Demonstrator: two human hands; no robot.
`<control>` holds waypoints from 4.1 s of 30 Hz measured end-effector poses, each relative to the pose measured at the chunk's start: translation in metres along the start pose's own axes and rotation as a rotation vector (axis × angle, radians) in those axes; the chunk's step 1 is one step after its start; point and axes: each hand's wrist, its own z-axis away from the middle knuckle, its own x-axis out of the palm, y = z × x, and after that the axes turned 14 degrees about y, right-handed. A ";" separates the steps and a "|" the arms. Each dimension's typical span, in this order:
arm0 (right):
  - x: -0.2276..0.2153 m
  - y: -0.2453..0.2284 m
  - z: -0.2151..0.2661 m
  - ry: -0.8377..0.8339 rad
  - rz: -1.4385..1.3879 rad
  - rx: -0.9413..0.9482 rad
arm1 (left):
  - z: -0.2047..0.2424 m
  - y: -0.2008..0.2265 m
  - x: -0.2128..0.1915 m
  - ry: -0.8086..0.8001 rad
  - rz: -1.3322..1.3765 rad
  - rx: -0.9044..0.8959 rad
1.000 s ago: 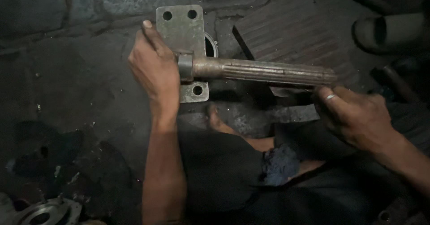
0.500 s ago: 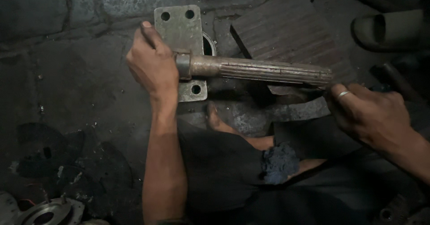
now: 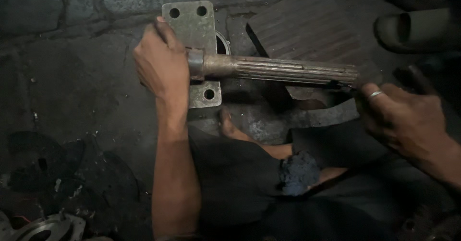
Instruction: The person sits on the floor and uses a wire brush to scrub a long metal shaft with splines, resting it on a metal plate. They repeatedly rotate and reposition the shaft to clean different sections along its length.
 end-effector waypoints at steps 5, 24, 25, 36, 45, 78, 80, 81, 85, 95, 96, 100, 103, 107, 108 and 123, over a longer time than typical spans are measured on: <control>0.003 -0.005 -0.003 -0.021 0.001 0.008 | -0.002 -0.005 0.001 -0.010 0.063 0.034; -0.020 -0.023 -0.034 -0.229 -0.036 0.154 | -0.006 -0.007 0.004 -0.069 -0.039 0.040; -0.023 -0.024 -0.035 -0.221 -0.030 0.129 | -0.006 -0.007 0.005 -0.041 -0.050 0.072; 0.025 0.010 -0.008 -0.817 -0.056 0.542 | -0.005 -0.010 0.005 -0.075 -0.026 0.049; 0.007 -0.012 -0.045 -0.250 0.091 -0.093 | -0.008 0.000 -0.001 -0.182 -0.024 -0.054; 0.046 0.072 -0.065 -0.413 0.435 -0.781 | -0.006 0.001 0.003 -0.121 -0.076 -0.031; 0.038 0.061 -0.078 -0.387 0.417 -0.894 | -0.008 0.001 0.002 -0.143 -0.088 -0.049; 0.032 0.051 -0.082 -0.366 0.383 -0.858 | -0.008 0.000 0.002 -0.166 -0.084 -0.058; 0.010 0.006 -0.107 -0.446 0.399 -0.757 | -0.008 -0.001 0.003 -0.162 -0.074 -0.031; -0.012 -0.053 -0.145 -0.236 0.196 -0.760 | -0.007 -0.003 0.004 -0.169 -0.084 -0.048; -0.012 -0.049 -0.142 -0.338 0.248 -0.726 | -0.006 -0.002 0.004 -0.135 -0.088 -0.029; -0.005 -0.024 -0.113 -0.487 0.424 -0.683 | -0.007 -0.002 0.004 -0.102 -0.091 -0.010; -0.002 0.004 -0.079 -0.393 0.356 -0.547 | -0.009 -0.003 0.003 -0.123 -0.060 -0.038; 0.010 0.014 -0.033 -0.412 0.369 -0.352 | -0.007 -0.003 0.002 -0.201 -0.066 -0.066; 0.013 0.011 -0.029 -0.353 0.336 -0.325 | -0.006 -0.002 0.002 -0.189 -0.072 -0.060; 0.013 -0.034 -0.052 -0.078 0.140 -0.396 | -0.006 -0.003 0.000 -0.137 -0.059 -0.008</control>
